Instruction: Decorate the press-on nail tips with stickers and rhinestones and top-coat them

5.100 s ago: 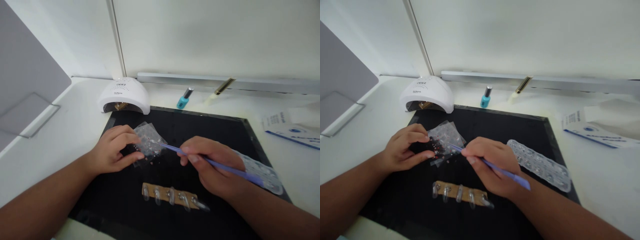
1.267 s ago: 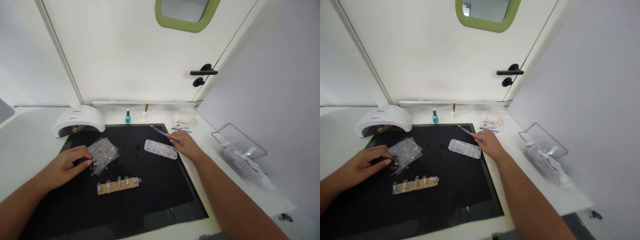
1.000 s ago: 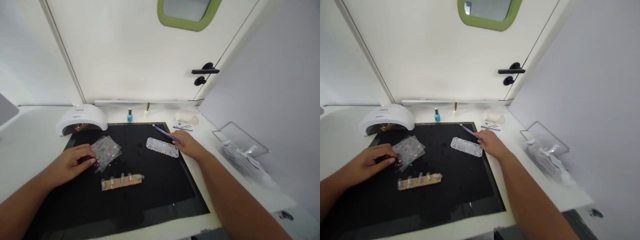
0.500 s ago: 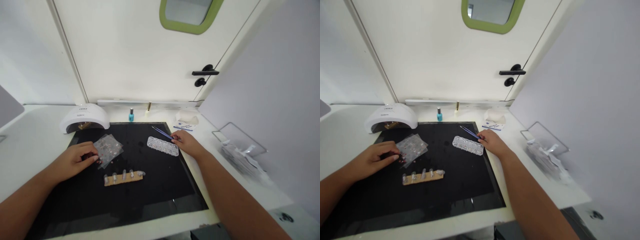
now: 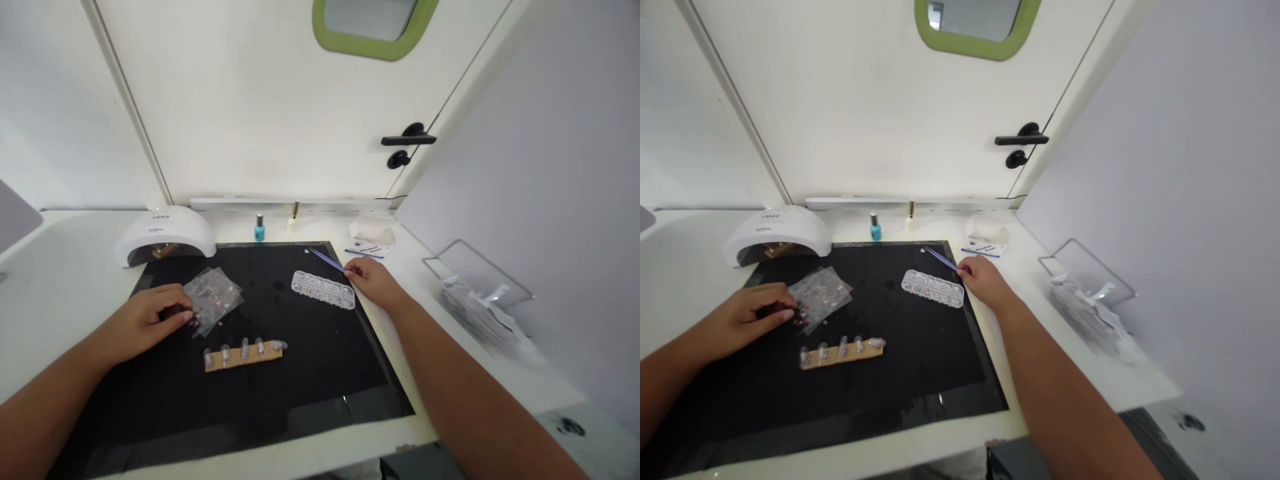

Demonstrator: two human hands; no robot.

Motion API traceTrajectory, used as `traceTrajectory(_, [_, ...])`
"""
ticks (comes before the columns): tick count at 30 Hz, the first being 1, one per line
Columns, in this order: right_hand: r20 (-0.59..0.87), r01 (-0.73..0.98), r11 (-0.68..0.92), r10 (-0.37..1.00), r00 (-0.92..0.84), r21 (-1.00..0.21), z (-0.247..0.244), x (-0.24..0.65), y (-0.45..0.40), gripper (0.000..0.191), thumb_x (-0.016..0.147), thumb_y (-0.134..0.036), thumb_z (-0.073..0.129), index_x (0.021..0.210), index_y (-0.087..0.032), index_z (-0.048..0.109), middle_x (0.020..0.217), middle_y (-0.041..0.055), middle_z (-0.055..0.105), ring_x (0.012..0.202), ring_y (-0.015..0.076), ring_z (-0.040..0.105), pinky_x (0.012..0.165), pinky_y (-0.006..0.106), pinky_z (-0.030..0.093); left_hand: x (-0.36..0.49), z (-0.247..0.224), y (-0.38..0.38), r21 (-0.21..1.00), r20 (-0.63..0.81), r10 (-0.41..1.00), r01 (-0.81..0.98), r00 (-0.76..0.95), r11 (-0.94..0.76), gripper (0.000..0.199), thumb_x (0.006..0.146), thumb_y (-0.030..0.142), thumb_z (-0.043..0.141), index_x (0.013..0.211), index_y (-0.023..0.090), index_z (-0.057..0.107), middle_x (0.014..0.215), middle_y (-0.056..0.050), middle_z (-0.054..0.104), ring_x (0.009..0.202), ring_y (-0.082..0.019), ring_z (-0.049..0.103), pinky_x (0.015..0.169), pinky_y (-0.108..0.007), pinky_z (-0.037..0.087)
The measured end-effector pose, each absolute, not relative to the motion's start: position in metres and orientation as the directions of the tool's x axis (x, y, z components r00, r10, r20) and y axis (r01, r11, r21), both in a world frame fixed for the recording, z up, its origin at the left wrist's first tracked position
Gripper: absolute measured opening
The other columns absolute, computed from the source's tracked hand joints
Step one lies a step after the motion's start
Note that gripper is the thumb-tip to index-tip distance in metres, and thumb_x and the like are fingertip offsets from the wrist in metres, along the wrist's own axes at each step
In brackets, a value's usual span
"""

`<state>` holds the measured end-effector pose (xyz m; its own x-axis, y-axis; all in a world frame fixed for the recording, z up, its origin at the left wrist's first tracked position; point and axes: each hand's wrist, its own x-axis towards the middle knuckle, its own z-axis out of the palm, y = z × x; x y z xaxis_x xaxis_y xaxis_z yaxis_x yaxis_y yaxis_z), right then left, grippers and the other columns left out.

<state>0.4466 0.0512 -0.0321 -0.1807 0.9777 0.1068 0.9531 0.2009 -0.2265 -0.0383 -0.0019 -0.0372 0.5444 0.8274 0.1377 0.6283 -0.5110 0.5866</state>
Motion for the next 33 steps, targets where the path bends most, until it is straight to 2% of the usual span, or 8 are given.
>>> traceTrajectory(15, [0.16, 0.912, 0.191, 0.977, -0.141, -0.362, -0.037, 0.452, 0.056, 0.031, 0.096, -0.035, 0.059, 0.121, -0.017, 0.061, 0.12, 0.0088, 0.064, 0.101, 0.0206, 0.065, 0.086, 0.042, 0.057, -0.035, -0.034, -0.005, 0.583, 0.118, 0.833, 0.641, 0.541, -0.499, 0.027, 0.098, 0.042, 0.049, 0.093, 0.02, 0.066, 0.088, -0.003, 0.067, 0.083, -0.018, 0.062, 0.075, -0.027, 0.046])
traceTrajectory(25, [0.244, 0.923, 0.195, 0.963, -0.116, -0.331, -0.045, 0.448, 0.061, 0.031, 0.096, -0.035, 0.059, 0.122, -0.017, 0.06, 0.122, 0.0091, 0.064, 0.102, 0.0207, 0.065, 0.087, 0.042, 0.057, -0.034, -0.034, -0.005, 0.568, 0.105, 0.825, 0.648, 0.555, -0.508, 0.027, 0.098, 0.041, 0.048, 0.094, 0.021, 0.066, 0.088, -0.003, 0.067, 0.08, -0.018, 0.063, 0.072, -0.026, 0.047])
traceTrajectory(33, [0.255, 0.947, 0.155, 0.964, -0.083, -0.281, -0.046, 0.444, 0.064, 0.032, 0.095, -0.035, 0.059, 0.122, -0.017, 0.06, 0.122, 0.0093, 0.063, 0.103, 0.0212, 0.065, 0.087, 0.043, 0.057, -0.035, -0.035, -0.005, 0.587, 0.095, 0.829, 0.641, 0.552, -0.494, 0.027, 0.098, 0.042, 0.049, 0.094, 0.021, 0.065, 0.089, -0.003, 0.067, 0.081, -0.017, 0.063, 0.074, -0.026, 0.047])
